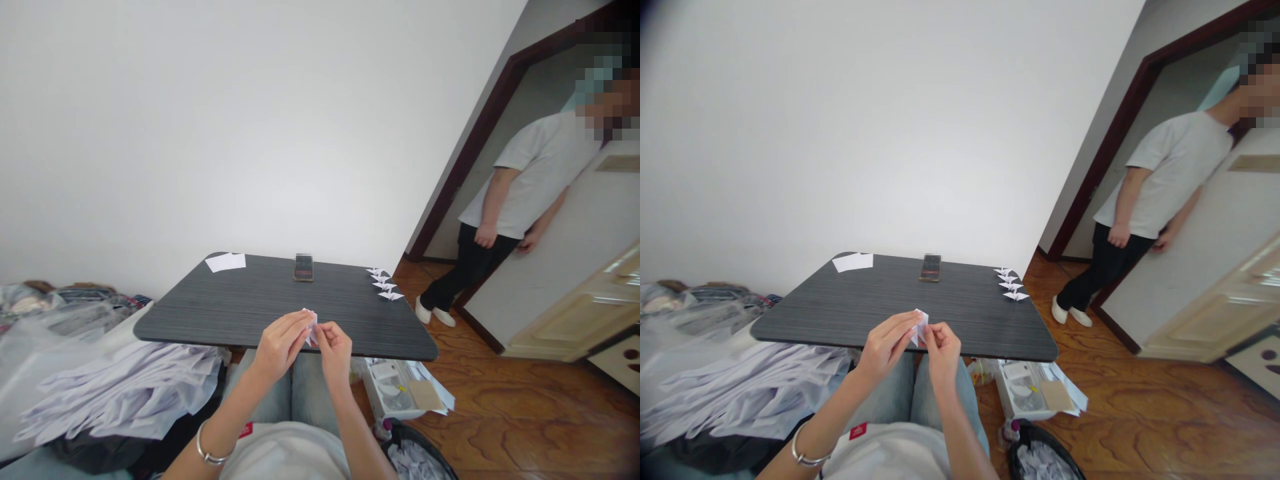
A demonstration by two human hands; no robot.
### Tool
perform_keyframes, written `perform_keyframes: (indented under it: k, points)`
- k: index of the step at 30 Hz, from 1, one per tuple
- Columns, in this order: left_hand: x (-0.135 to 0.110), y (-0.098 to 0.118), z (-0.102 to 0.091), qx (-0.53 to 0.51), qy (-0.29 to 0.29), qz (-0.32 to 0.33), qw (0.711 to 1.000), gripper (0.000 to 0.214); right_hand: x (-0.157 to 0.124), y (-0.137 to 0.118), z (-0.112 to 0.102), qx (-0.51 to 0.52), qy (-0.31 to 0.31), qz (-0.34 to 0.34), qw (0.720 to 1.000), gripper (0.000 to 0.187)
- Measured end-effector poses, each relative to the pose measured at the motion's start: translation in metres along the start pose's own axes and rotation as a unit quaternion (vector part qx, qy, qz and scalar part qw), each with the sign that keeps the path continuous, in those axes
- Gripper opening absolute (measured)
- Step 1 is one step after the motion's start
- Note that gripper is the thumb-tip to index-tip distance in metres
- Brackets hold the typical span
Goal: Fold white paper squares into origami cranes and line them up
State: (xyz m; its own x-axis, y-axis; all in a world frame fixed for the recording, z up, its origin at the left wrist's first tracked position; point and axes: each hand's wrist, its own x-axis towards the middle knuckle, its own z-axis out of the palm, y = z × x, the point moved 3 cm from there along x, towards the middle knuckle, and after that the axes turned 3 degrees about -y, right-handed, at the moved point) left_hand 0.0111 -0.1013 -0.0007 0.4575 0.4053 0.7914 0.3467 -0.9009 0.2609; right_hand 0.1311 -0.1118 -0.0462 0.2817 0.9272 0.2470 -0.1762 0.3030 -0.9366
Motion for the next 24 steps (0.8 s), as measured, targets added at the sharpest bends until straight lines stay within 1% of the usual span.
perform_keyframes:
  k: [3, 6, 9, 13, 15, 18, 24]
  points:
    - [-0.003, -0.005, 0.002, -0.021, -0.007, -0.024, 0.999, 0.035, 0.002, 0.003, -0.001, 0.015, 0.0, 0.004, 1.0, 0.019]
    - [-0.003, -0.012, 0.004, -0.063, 0.001, -0.078, 0.995, 0.034, 0.004, 0.007, -0.003, 0.035, 0.003, 0.022, 0.999, 0.021]
    - [-0.002, -0.017, 0.006, -0.131, 0.003, -0.129, 0.983, 0.029, 0.006, 0.008, -0.005, 0.044, 0.01, 0.04, 0.998, 0.023]
    - [-0.001, -0.023, 0.008, -0.231, -0.014, -0.138, 0.963, 0.029, 0.007, 0.008, -0.007, 0.046, 0.018, 0.052, 0.997, 0.026]
    - [-0.002, -0.027, 0.01, -0.264, -0.016, -0.142, 0.954, 0.027, 0.007, 0.008, -0.006, 0.053, 0.019, 0.056, 0.997, 0.026]
    - [-0.004, -0.031, 0.011, -0.277, -0.01, -0.159, 0.948, 0.026, 0.007, 0.008, -0.005, 0.051, 0.02, 0.054, 0.997, 0.027]
    - [-0.003, -0.031, 0.011, -0.259, 0.006, -0.173, 0.95, 0.023, 0.006, 0.008, -0.002, 0.021, 0.001, 0.041, 0.999, 0.026]
